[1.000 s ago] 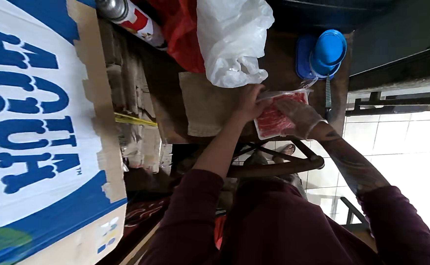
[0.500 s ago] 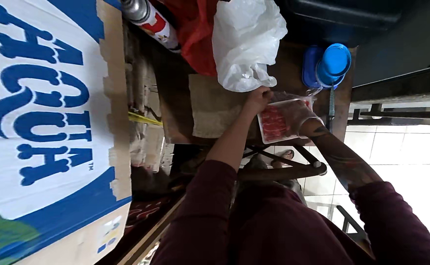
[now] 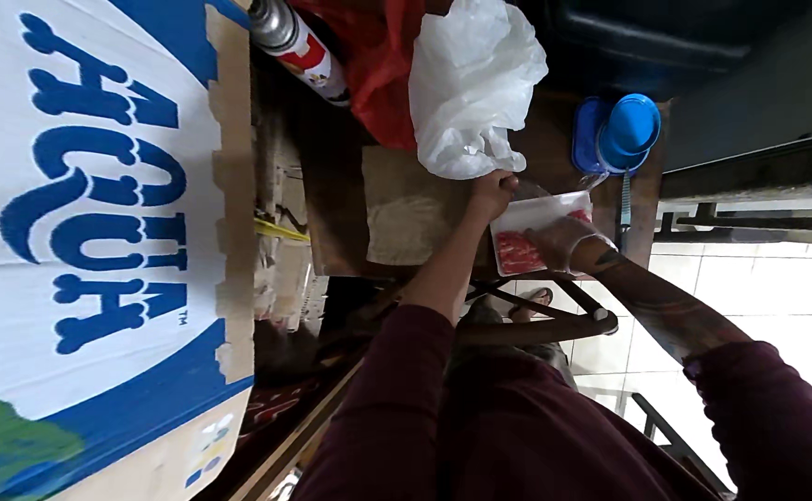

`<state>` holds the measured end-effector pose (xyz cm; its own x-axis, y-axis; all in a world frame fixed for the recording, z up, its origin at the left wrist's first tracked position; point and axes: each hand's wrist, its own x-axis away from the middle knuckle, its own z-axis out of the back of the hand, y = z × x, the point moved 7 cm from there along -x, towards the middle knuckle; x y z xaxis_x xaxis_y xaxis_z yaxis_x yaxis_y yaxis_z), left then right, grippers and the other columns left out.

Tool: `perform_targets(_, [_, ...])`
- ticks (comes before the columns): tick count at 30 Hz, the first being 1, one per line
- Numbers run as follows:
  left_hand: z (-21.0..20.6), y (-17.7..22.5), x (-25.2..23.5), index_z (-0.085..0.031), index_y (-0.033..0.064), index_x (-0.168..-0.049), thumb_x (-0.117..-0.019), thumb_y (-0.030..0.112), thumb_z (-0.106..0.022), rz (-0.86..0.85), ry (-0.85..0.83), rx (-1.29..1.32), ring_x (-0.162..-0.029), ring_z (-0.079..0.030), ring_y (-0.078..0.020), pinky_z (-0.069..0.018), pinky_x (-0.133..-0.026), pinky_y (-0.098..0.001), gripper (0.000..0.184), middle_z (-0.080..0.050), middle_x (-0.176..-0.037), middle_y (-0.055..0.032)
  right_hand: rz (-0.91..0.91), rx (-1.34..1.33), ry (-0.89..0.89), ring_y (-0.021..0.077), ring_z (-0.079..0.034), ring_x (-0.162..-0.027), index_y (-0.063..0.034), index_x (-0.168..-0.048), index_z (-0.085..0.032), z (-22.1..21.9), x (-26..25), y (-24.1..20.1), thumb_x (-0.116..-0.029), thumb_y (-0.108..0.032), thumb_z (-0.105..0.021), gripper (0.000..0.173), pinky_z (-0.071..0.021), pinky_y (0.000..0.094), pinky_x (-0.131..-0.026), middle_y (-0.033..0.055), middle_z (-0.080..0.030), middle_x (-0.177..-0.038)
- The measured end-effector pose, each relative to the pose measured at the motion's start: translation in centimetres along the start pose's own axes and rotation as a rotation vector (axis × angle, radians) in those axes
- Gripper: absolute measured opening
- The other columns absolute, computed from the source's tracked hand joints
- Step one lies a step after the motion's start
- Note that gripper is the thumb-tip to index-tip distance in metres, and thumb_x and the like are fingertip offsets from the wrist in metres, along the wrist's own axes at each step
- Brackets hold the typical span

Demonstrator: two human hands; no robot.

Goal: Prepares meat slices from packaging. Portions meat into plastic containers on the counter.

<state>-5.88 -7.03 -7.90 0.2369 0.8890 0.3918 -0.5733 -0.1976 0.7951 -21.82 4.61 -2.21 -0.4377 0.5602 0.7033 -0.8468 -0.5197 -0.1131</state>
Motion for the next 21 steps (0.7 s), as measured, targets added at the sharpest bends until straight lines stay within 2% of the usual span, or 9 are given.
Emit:
perform_targets(2, [0.1, 0.2, 0.1, -0.072, 0.0193, -0.121, -0.1022, 0.045, -0.057, -0.006, 0.018, 0.003, -0.103, -0.068, -0.0102, -0.0552, -0.099, -0.0404, 0.035, -0.073, -0.111, 0.0002, 0.005, 0.008, -0.005, 0.0403, -0.069, -0.084, -0.0368, -0.144, -0.047, -0.2, 0.1, 0.4, -0.0682, -0.041, -0.079, 0.083, -0.0524, 0.0697, -0.071, 0.0123, -0.071, -0.09])
perform_targets(5, [0.4, 0.5, 0.7, -0.071, 0.0203, -0.12, -0.1029, 0.046, -0.056, 0.01, 0.026, 0.03, -0.101, -0.069, -0.0081, -0.0566, -0.097, -0.039, 0.034, -0.073, -0.109, 0.0025, 0.008, -0.06, -0.02, 0.0368, -0.069, -0.083, -0.0358, -0.141, -0.05, 0.6, 1.1, 1.5, -0.0629, -0.045, -0.081, 0.084, -0.0529, 0.068, -0.07, 0.0096, -0.071, -0.089])
perform_targets(7, [0.4, 0.5, 1.1, -0.069, 0.0189, -0.125, -0.1053, 0.045, -0.052, -0.014, 0.012, 0.04, -0.105, -0.068, -0.0078, -0.0561, -0.1, -0.0388, 0.037, -0.073, -0.112, 0.0029, -0.033, -0.236, -0.012, 0.0325, -0.07, -0.089, -0.0385, -0.136, -0.055, 1.6, 2.4, 3.0, -0.0559, -0.046, -0.088, 0.087, -0.0544, 0.0675, -0.073, 0.0059, -0.073, -0.097])
perform_targets(10, [0.7, 0.1, 1.6, -0.07, 0.0202, -0.121, -0.1065, 0.042, -0.052, -0.21, 0.077, 0.06, -0.104, -0.067, -0.0037, -0.056, -0.099, -0.0339, 0.032, -0.072, -0.112, 0.0059, -0.026, -0.49, 0.009, 0.021, -0.07, -0.099, -0.0347, -0.133, -0.057, 3.1, 4.3, 5.1, -0.0565, -0.045, -0.092, 0.085, -0.0575, 0.0609, -0.083, -0.001, -0.072, -0.109])
perform_targets(12, [1.1, 0.2, 2.1, -0.071, 0.0213, -0.118, -0.1069, 0.037, -0.053, -0.328, 0.104, 0.068, -0.104, -0.067, -0.0026, -0.0557, -0.098, -0.0328, 0.026, -0.072, -0.111, 0.007, -0.014, -0.627, 0.065, 0.014, -0.069, -0.102, -0.03, -0.132, -0.059, 3.4, 5.0, 6.2, -0.0558, -0.042, -0.094, 0.085, -0.0589, 0.0518, -0.089, -0.0031, -0.072, -0.111])
perform_targets(14, [0.8, -0.6, 2.1, -0.07, 0.0233, -0.12, -0.1077, 0.035, -0.051, -0.443, 0.159, -0.048, -0.109, -0.065, -0.0039, -0.0542, -0.1, -0.0326, 0.025, -0.07, -0.116, 0.0074, 0.071, -0.848, 0.091, 0.0085, -0.068, -0.107, -0.0222, -0.134, -0.06, 3.4, 5.6, 6.8, -0.0609, -0.032, -0.095, 0.082, -0.0595, 0.0384, -0.094, -0.0023, -0.071, -0.117])
perform_targets(16, [1.0, -1.5, 2.7, -0.07, 0.0226, -0.122, -0.1082, 0.031, -0.051, -0.499, 0.215, -0.165, -0.118, -0.063, -0.009, -0.0511, -0.106, -0.0348, 0.025, -0.069, -0.124, 0.0046, 0.013, -1.074, 0.033, 0.0137, -0.069, -0.109, -0.0187, -0.135, -0.06, 4.9, 6.7, 6.0, -0.0607, -0.013, -0.097, 0.083, -0.0613, 0.0391, -0.095, 0.0029, -0.071, -0.121])
perform_targets(19, [2.0, -1.4, 3.7, -0.068, 0.0203, -0.125, -0.1089, 0.03, -0.05, -0.488, 0.226, -0.212, -0.124, -0.061, -0.0134, -0.0484, -0.109, -0.0364, 0.027, -0.067, -0.128, 0.0014, -0.112, -1.151, -0.004, 0.017, -0.072, -0.104, -0.0229, -0.136, -0.06, 4.7, 7.0, 6.9, -0.061, -0.016, -0.097, 0.084, -0.0636, 0.0431, -0.088, 0.0034, -0.072, -0.118])
perform_targets(21, [2.8, -1.2, 4.5, -0.064, 0.0199, -0.13, -0.1084, 0.036, -0.05, -0.424, 0.25, -0.203, -0.124, -0.06, -0.0142, -0.0484, -0.11, -0.0372, 0.031, -0.066, -0.129, 0.0003, -0.12, -1.226, 0.038, 0.0204, -0.073, -0.099, -0.0185, -0.132, -0.062, 4.3, 6.8, 7.5, -0.0608, -0.016, -0.097, 0.08, -0.064, 0.0453, -0.086, 0.0066, -0.073, -0.114])
